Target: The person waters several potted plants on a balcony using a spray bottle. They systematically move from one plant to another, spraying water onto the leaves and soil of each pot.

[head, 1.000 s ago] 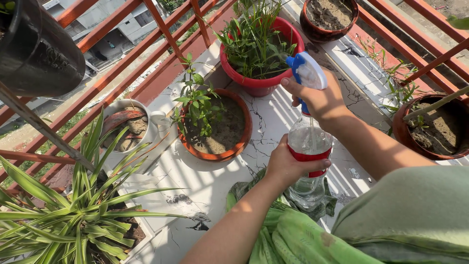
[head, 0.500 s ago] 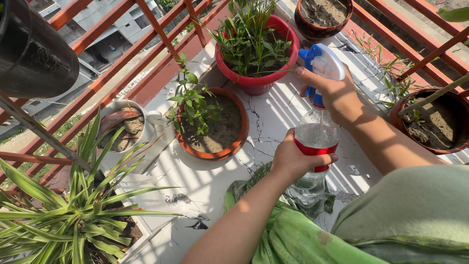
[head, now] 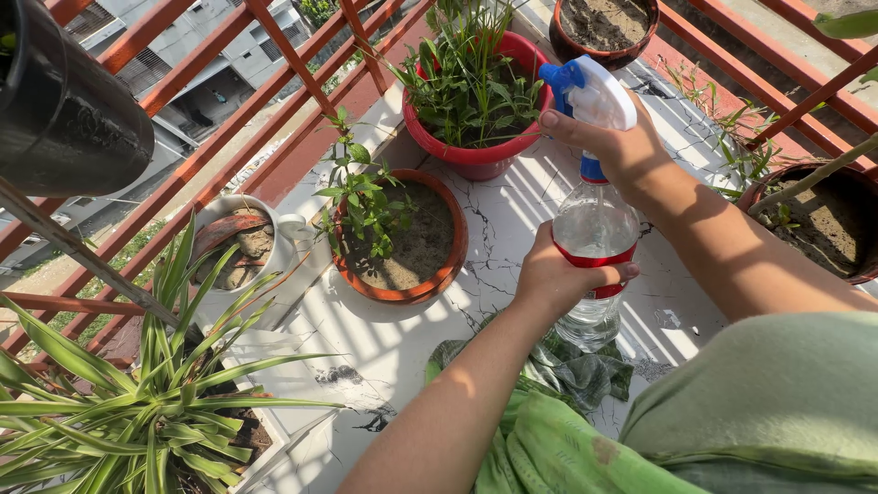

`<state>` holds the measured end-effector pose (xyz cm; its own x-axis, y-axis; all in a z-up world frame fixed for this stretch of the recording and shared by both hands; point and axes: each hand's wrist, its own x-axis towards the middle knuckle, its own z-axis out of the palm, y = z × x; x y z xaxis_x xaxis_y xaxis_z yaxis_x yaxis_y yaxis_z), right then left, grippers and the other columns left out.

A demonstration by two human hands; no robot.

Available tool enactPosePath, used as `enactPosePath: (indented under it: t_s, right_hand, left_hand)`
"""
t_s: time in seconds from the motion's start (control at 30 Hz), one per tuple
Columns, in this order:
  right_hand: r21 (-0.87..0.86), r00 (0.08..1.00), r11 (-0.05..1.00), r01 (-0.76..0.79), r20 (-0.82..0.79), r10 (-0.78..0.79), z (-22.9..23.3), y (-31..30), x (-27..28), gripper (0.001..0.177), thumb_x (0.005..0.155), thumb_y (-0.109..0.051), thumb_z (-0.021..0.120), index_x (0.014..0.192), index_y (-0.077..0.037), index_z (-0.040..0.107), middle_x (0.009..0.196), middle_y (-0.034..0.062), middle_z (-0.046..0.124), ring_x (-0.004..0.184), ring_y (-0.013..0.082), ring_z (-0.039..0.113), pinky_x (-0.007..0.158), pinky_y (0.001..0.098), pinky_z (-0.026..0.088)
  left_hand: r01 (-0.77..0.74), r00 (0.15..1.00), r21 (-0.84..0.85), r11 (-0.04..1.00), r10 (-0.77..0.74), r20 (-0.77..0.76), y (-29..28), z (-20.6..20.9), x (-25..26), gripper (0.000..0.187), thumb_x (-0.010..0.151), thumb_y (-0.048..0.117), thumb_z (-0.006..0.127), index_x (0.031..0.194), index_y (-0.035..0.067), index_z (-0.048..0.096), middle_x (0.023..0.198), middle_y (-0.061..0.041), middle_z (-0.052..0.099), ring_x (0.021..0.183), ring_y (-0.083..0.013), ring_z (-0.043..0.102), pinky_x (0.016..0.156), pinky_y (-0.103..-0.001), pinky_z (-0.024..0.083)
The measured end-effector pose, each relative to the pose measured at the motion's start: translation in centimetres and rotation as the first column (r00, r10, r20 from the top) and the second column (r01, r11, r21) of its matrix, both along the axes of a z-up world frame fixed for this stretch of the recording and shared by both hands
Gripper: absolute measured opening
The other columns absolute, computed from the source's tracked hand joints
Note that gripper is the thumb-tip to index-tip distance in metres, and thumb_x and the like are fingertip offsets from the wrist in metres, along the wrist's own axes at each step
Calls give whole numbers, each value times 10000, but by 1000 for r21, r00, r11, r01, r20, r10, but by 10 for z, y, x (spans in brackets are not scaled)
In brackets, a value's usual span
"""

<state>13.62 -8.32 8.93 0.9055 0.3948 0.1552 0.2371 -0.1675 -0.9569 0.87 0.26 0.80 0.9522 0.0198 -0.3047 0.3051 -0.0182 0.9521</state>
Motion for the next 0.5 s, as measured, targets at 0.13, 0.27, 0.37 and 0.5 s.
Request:
enactPosePath:
  t_s: [0.13, 0.27, 0.37, 0.5]
  right_hand:
    - [-41, 1000, 999, 15, 19, -14, -2, -1, 0, 461, 958, -406, 773, 1168, -15, 649, 869, 58, 671, 782, 133, 638, 714, 290, 504]
    - [-154, 989, 982, 113, -72, -125, -2, 2, -1, 492, 940, -425, 771, 1117, 26, 680, 831, 111, 660, 736, 187, 622, 679, 334, 482]
    - [72, 995, 997, -37, 97, 30, -2, 4, 2, 509, 949, -386, 761, 1261, -21, 591, 1022, 25, 658, 905, 129, 622, 767, 292, 505]
    - [29, 985, 999, -44, 169, 38, -2, 5, 0, 456, 934, -422, 750, 1222, -86, 636, 952, -48, 671, 819, 72, 580, 702, 264, 485]
  left_hand:
    - [-55, 993, -36, 998, 58, 100, 0, 8, 2, 1090, 568, 393, 905, 1428, -42, 396, 1254, -191, 682, 1134, -267, 706, 932, -338, 580]
    - [-47, 997, 133, 990, 39, 62, 3, 19, 13, 1166, 548, 441, 902, 1474, -29, 373, 1218, -220, 694, 1096, -281, 726, 907, -328, 578]
    - [-33, 991, 198, 980, 7, 132, 6, 24, 12, 1162, 583, 502, 906, 1486, -13, 387, 1237, -212, 688, 1123, -285, 704, 937, -328, 560]
    - [-1, 994, 178, 984, -18, 106, 11, 28, 6, 1138, 570, 561, 857, 1460, 0, 422, 1182, -163, 740, 1080, -256, 746, 905, -330, 578]
